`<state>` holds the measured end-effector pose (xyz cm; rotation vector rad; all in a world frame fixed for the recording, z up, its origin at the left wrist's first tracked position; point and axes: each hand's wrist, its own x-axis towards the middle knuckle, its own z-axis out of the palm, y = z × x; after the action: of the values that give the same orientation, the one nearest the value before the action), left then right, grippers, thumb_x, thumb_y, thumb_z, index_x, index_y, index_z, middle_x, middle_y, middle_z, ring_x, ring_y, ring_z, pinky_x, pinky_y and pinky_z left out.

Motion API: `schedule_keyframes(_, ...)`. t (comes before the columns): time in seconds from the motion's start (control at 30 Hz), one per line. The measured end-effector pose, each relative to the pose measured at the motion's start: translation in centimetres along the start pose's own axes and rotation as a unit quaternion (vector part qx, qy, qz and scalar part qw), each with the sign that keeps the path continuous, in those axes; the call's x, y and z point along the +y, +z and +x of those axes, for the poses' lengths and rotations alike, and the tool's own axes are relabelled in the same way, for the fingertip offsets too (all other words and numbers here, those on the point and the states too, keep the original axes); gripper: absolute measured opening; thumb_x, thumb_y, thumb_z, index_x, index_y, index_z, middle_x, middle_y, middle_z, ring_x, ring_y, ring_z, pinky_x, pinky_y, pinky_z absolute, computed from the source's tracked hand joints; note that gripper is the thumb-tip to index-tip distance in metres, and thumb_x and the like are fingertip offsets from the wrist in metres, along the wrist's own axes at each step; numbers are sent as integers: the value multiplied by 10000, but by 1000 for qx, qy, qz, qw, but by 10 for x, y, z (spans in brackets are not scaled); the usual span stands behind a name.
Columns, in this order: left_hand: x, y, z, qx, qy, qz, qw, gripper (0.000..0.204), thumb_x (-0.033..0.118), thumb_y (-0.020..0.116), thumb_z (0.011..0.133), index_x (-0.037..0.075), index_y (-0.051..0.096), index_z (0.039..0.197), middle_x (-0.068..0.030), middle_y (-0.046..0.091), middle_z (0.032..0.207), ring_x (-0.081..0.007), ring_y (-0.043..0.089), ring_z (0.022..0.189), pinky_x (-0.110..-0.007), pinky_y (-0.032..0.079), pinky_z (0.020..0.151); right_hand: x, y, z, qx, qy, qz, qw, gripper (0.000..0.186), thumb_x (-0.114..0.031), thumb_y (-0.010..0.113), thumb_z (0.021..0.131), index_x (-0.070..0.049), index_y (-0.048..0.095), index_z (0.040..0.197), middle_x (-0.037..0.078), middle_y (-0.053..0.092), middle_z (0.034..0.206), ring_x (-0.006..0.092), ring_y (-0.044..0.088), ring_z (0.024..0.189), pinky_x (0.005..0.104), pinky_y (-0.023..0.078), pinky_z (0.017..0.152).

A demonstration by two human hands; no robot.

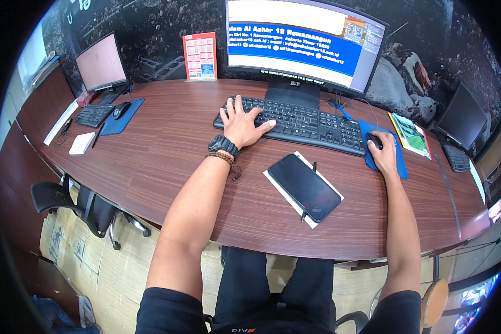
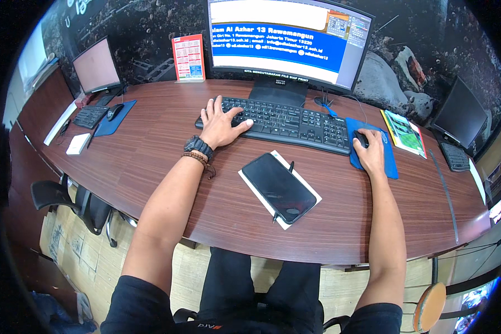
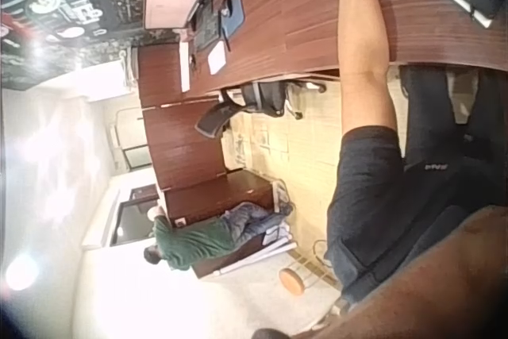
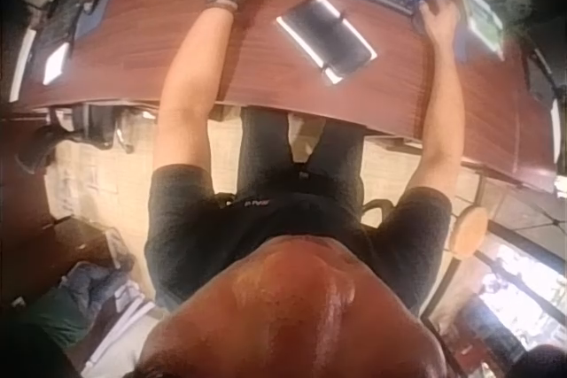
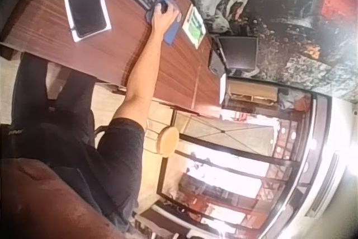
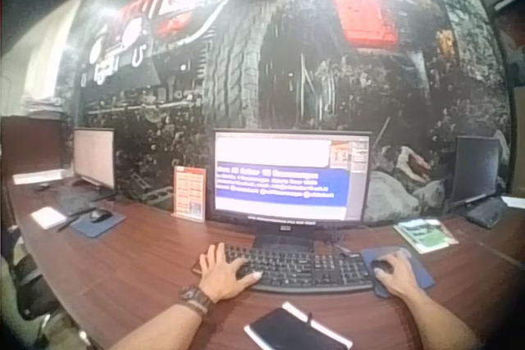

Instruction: Designing a flyer or document on a computer using a keyboard and mouse.

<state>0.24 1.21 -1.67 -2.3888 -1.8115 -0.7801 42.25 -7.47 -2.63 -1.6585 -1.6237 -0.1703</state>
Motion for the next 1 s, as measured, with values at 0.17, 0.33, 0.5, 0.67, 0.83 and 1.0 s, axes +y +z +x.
schedule_keyframes(0.17, 13, -2, 2, -47, -23, -6, 999, 722, 757, 490, 864, 219, 621, 1327, -337, 169, 1572, -502, 38, 1481, -669, -4, 1148, 4, -3, 0, -3, 4, -2, 1000, 341, -220, 699, 837, -53, 683, 1134, 168, 586, 1149, 334, 576, 1118, 400, 448, 991)
schedule_keyframes(0.33, 6, -7, -3, -52, -43, -25, 997, 795, 741, 534, 856, 185, 526, 1425, -348, 196, 1553, -515, 88, 1465, -687, 44, 1131, 4, 0, 0, -2, -3, -4, 1000, 338, -218, 697, 840, -46, 684, 1130, 164, 592, 1137, 329, 578, 1110, 399, 449, 985)
schedule_keyframes(0.5, -3, -18, -5, -45, -82, -31, 995, 867, 683, 631, 830, 108, 470, 1459, -324, 264, 1523, -481, 193, 1439, -654, 146, 1133, 3, -1, 0, -2, -2, -2, 1000, 338, -218, 697, 840, -39, 684, 1127, 165, 593, 1130, 327, 579, 1100, 397, 451, 978)
schedule_keyframes(0.67, -1, -20, -7, -49, -83, -26, 995, 872, 657, 678, 808, 78, 494, 1434, -305, 321, 1497, -456, 234, 1428, -627, 194, 1135, 5, -1, 0, 0, -10, -6, 1000, 340, -216, 698, 835, -34, 682, 1123, 176, 594, 1124, 332, 579, 1091, 396, 455, 968)
schedule_keyframes(0.83, -5, -23, -6, -58, -32, -13, 998, 809, 568, 769, 772, 74, 560, 1378, -296, 362, 1480, -450, 254, 1419, -630, 221, 1127, 2, -2, 1, -1, -9, -1, 1000, 350, -221, 700, 832, -32, 678, 1126, 178, 594, 1128, 337, 574, 1099, 403, 452, 974)
schedule_keyframes(1.0, -5, -25, -8, -73, 5, -77, 994, 767, 513, 822, 739, 143, 585, 1368, -290, 329, 1510, -442, 233, 1435, -648, 235, 1125, 2, 0, 1, 1, -6, 5, 1000, 363, -230, 705, 829, -40, 675, 1137, 180, 591, 1134, 343, 569, 1108, 411, 448, 982)
